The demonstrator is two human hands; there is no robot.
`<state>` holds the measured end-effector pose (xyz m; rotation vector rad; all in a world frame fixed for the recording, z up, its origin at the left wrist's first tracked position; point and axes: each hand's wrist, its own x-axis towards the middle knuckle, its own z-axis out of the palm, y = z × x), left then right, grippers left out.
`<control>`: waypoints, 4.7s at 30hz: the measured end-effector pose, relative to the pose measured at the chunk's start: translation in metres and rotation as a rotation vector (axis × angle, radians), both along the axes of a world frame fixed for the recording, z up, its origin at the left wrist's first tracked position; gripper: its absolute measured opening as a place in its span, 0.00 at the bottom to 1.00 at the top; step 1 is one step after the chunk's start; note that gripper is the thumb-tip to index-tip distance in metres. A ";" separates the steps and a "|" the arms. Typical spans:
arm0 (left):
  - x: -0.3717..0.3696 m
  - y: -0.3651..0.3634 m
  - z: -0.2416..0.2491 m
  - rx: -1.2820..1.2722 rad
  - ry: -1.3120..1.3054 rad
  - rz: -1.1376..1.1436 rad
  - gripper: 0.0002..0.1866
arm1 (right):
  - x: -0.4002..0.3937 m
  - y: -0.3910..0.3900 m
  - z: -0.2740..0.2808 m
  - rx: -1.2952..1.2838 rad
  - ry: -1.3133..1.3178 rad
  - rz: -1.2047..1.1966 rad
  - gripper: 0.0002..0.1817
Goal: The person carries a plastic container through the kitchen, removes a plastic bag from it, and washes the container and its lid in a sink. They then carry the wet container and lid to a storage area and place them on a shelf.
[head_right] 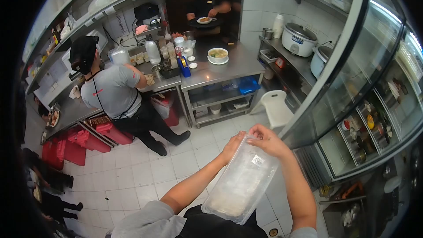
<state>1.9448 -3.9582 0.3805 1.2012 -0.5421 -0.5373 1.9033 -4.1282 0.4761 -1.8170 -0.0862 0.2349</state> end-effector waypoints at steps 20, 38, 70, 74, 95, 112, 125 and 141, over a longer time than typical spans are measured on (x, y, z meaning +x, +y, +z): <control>0.530 0.262 0.030 0.707 -0.384 1.621 0.13 | 0.314 -0.081 -0.063 -0.055 -0.009 0.027 0.14; 0.721 0.394 0.051 1.011 -0.395 1.637 0.12 | 0.368 -0.158 -0.083 -0.018 0.155 -0.559 0.09; 0.431 -0.105 -0.011 0.097 0.148 -0.490 0.22 | 0.354 -0.092 -0.033 -0.092 0.031 -0.401 0.10; 0.370 -0.112 -0.008 -0.109 0.273 -0.546 0.28 | 0.314 -0.083 0.000 -0.154 0.066 -0.392 0.14; -0.015 -0.129 -0.022 -0.211 0.291 -1.206 0.28 | -0.115 -0.021 0.025 -0.640 0.189 -0.881 0.32; -0.269 -0.232 0.010 0.001 0.575 -1.742 0.42 | -0.369 -0.044 0.053 -0.480 0.459 -1.437 0.27; -0.448 -0.324 -0.030 0.101 0.141 -2.198 0.27 | -0.487 0.090 0.161 -0.633 0.282 -2.027 0.16; -0.652 -0.427 -0.102 0.248 0.282 -1.601 0.22 | -0.586 0.421 -0.231 0.284 -0.915 -3.669 0.14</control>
